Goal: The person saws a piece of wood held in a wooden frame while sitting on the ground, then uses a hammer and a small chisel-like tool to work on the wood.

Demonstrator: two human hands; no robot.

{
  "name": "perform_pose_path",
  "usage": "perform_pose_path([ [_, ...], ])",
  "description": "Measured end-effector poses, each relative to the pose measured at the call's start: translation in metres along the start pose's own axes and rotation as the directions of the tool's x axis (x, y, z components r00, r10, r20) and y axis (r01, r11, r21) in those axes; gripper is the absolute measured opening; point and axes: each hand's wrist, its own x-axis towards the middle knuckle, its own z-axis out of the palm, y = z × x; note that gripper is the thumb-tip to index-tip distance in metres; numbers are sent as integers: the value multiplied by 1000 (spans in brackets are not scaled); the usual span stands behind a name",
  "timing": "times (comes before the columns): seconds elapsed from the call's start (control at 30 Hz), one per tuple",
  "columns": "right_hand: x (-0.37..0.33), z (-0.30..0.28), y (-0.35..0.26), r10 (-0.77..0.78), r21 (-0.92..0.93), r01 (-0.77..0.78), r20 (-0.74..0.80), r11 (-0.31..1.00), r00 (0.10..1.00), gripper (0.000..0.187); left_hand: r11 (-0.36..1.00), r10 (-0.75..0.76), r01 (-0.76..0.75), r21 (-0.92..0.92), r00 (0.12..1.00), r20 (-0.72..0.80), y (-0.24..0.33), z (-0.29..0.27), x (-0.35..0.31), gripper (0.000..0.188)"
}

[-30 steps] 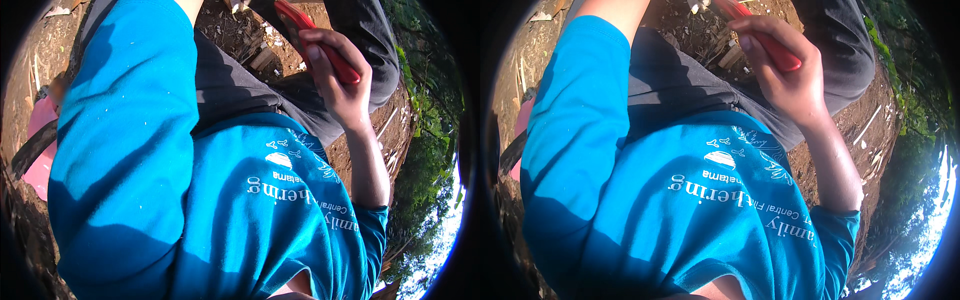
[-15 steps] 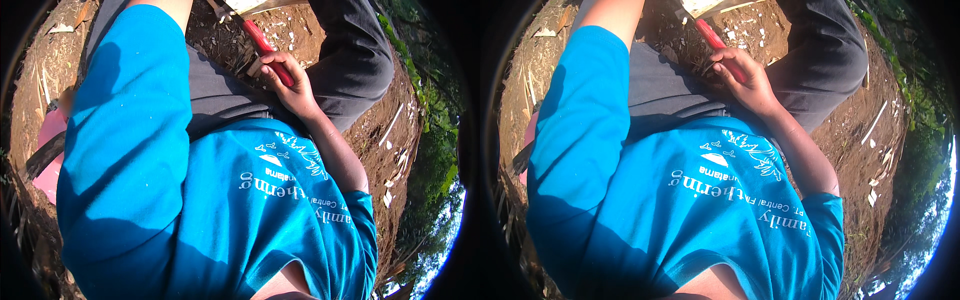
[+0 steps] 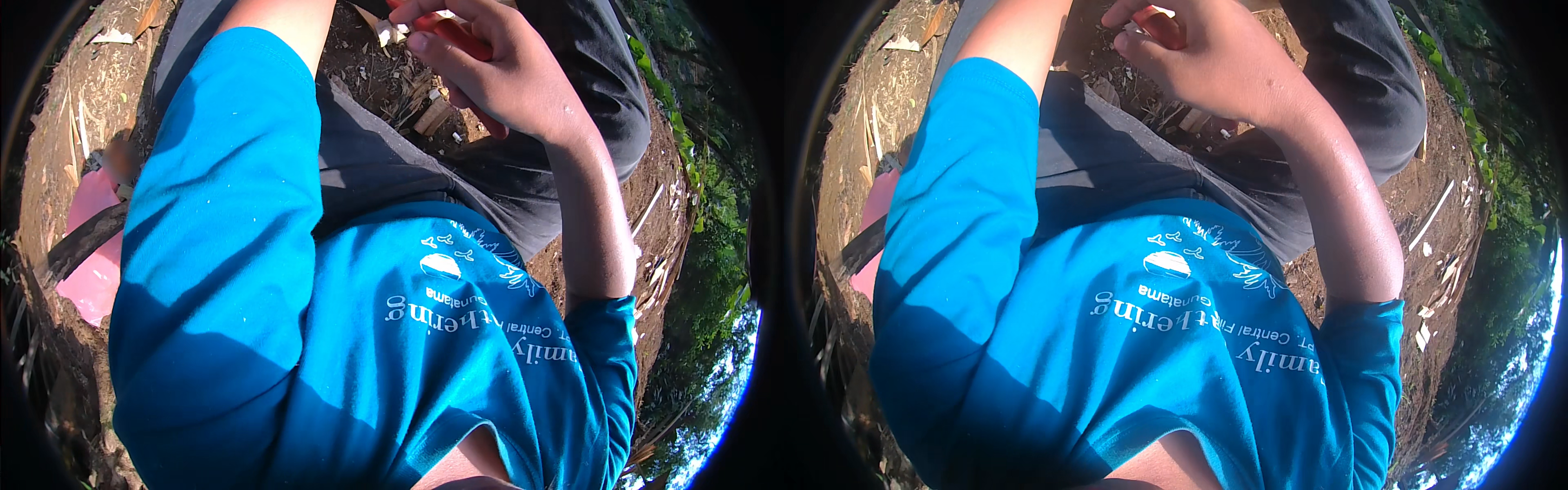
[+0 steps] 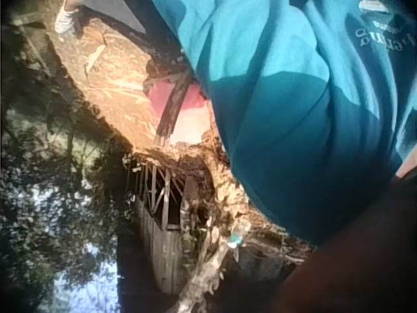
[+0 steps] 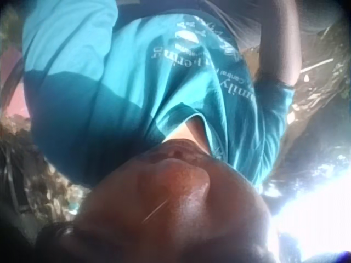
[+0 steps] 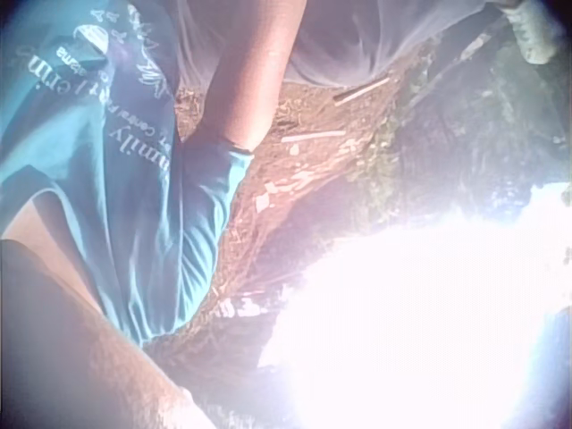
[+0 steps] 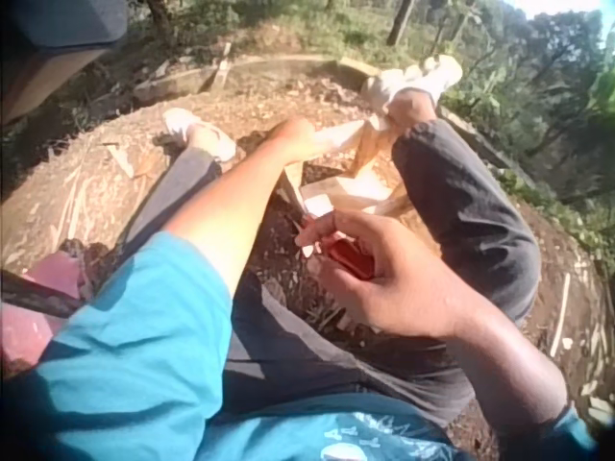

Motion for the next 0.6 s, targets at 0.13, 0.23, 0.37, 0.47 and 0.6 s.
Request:
perform_pose_path([
  [0.13,23,-24,-25,104,104,-110,64,988,993,17,999,32,-31,22,999,-27,8,-5,7,65],
  [0.23,25,-37,-38,158,59,-168,144,984,977,19,999,28,-27,33,999,-31,17,-7,7,64],
  [0.37,33,-33,-22,129,67,-139,141,988,982,20,993,-7,10,114,1000,-29,2,-4,9,58],
  [0.47,28,-22,-10,85,194,-102,96,976,992,21,995,-49,49,85,999,-5,1,-1,10,55],
  [0.6,-19,20,31,-166,314,198,-124,929,978,18,994,-76,78,-80,997,25,5,-5,-6,53],
])
